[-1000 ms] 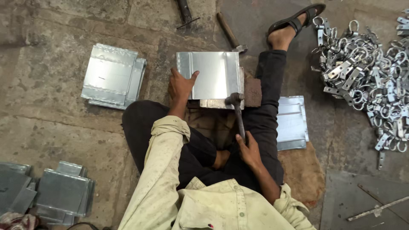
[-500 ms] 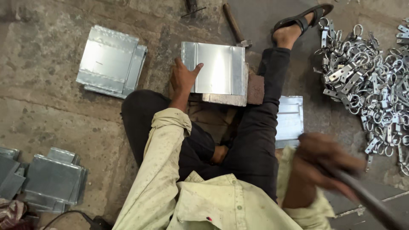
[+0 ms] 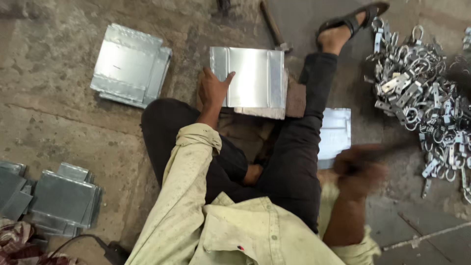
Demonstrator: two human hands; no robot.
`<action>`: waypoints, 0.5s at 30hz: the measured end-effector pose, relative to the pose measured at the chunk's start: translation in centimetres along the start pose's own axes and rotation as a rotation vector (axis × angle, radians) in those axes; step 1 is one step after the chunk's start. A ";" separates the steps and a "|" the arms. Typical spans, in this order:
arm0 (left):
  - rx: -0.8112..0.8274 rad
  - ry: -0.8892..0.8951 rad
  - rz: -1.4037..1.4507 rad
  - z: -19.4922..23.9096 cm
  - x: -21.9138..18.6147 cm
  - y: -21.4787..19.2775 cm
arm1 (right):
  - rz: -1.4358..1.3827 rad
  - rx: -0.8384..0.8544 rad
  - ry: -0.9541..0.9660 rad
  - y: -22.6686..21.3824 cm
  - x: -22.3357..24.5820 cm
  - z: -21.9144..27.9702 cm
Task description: The person hammers a metal sheet placed on a stone block to shape or flatten it. The person strikes the sheet repeatedly with a hammer while holding it in place by hand.
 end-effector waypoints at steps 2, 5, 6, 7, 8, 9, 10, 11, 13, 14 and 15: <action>0.003 -0.024 0.016 0.1 -0.3 -0.4 | -0.151 0.144 -0.332 1.3 3.3 -0.5; -0.008 -0.039 0.024 0.8 -0.4 -0.9 | 0.002 0.103 -0.588 1.2 0.2 0.2; -0.019 -0.027 0.022 0.8 -0.4 -0.9 | 0.027 0.095 -0.504 0.1 -2.9 0.5; -0.026 -0.019 0.019 1.1 -0.3 -0.9 | 0.053 0.079 -0.393 -1.5 -5.9 1.0; -0.022 -0.028 0.026 1.2 -0.2 -0.8 | -0.003 0.090 -0.241 -3.4 -8.6 1.6; -0.016 -0.031 0.032 1.0 -0.3 -0.7 | -0.534 0.207 0.250 -4.7 -11.5 2.5; -0.010 -0.035 0.037 1.1 -0.2 -0.7 | -1.033 0.196 0.864 -5.4 -13.4 3.9; -0.006 -0.048 0.010 0.9 -0.4 -0.7 | -0.709 0.148 0.839 -5.7 -15.0 4.7; -0.010 -0.076 -0.041 0.6 -0.7 -1.1 | -0.071 0.052 0.743 -4.0 -17.1 5.5; -0.014 -0.063 -0.019 0.3 -1.0 -1.3 | 0.242 0.001 0.672 -2.7 -17.4 5.0; -0.005 -0.055 -0.006 0.9 -0.6 -1.2 | 0.551 -0.064 0.603 -1.9 -16.8 5.2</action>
Point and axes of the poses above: each hand's wrist, its own z-axis away from the middle knuckle, its own y-axis out of the palm, x = y × z, the point moved 2 cm from there along -z, towards the middle knuckle, and after that the axes turned 10 degrees about -z, right-handed, at the moved point
